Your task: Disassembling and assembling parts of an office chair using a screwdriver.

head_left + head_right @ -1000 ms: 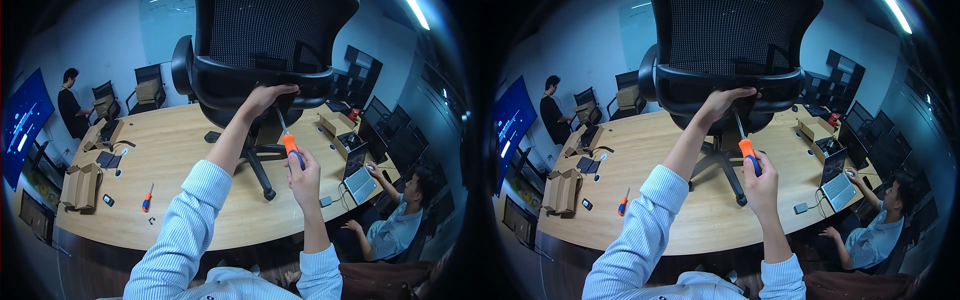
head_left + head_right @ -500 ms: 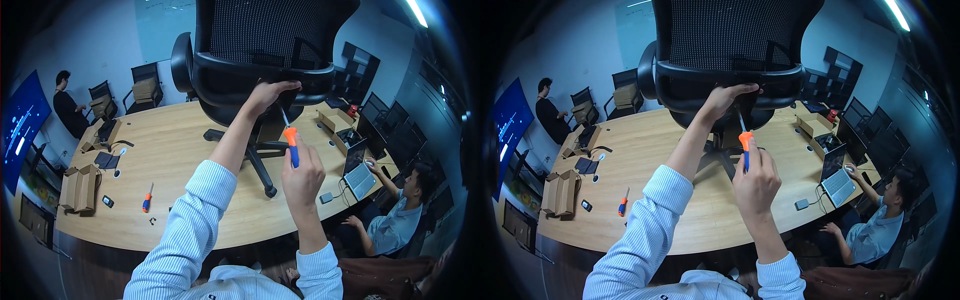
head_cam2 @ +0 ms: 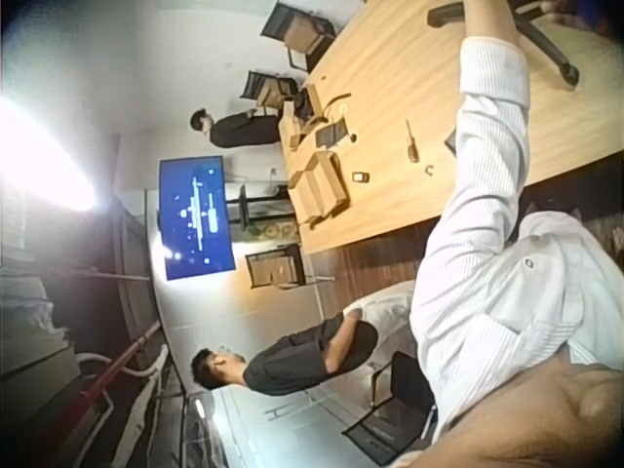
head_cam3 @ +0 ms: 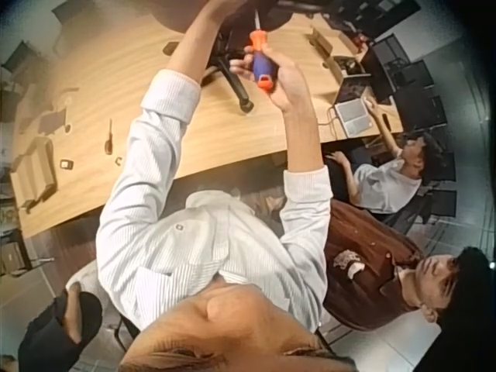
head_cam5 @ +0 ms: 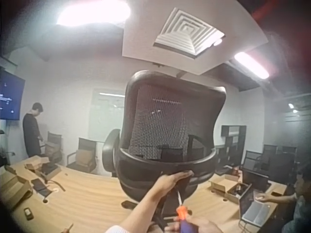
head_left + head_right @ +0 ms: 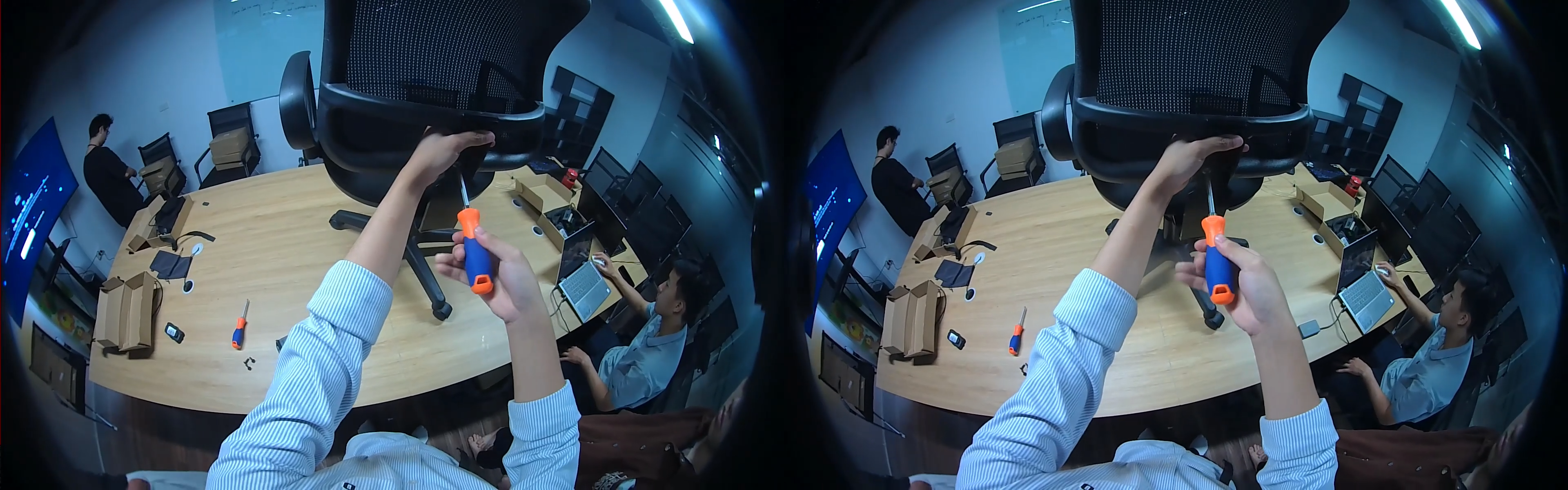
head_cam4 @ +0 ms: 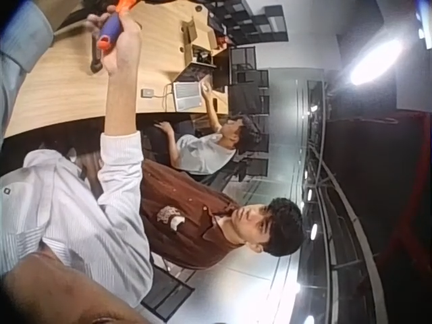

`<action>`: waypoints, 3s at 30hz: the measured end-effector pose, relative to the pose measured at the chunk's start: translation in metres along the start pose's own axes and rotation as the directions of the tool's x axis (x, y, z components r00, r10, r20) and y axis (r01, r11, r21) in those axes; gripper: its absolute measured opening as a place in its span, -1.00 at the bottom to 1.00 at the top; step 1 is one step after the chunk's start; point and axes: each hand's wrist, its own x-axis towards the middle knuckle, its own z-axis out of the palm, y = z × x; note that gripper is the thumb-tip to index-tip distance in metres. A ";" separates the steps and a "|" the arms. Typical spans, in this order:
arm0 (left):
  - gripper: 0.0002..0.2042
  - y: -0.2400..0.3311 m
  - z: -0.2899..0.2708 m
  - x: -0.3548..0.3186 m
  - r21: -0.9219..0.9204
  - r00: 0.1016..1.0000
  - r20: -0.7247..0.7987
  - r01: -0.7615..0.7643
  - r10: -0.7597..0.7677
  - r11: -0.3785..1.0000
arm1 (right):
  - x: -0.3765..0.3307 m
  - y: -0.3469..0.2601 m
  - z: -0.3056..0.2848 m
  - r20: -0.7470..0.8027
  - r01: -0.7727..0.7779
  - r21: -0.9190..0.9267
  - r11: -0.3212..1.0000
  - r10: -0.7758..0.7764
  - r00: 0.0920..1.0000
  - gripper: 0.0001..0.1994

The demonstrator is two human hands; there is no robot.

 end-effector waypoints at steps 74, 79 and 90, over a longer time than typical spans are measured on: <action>-0.82 -0.002 -0.001 -0.004 -0.090 0.999 -0.033 -0.010 0.007 0.996 | 0.026 -0.006 0.005 -0.183 -0.005 -0.769 0.639 -0.212 0.960 -0.55; -0.80 0.000 -0.001 -0.004 -0.063 1.000 -0.027 0.013 -0.014 0.998 | 0.031 -0.003 0.000 -0.161 -0.017 -0.689 0.725 -0.130 0.978 -0.51; -0.80 -0.005 -0.002 -0.002 -0.131 0.998 -0.006 -0.068 0.067 0.989 | 0.030 -0.008 -0.003 0.044 0.108 -0.202 0.973 -0.101 0.994 -0.55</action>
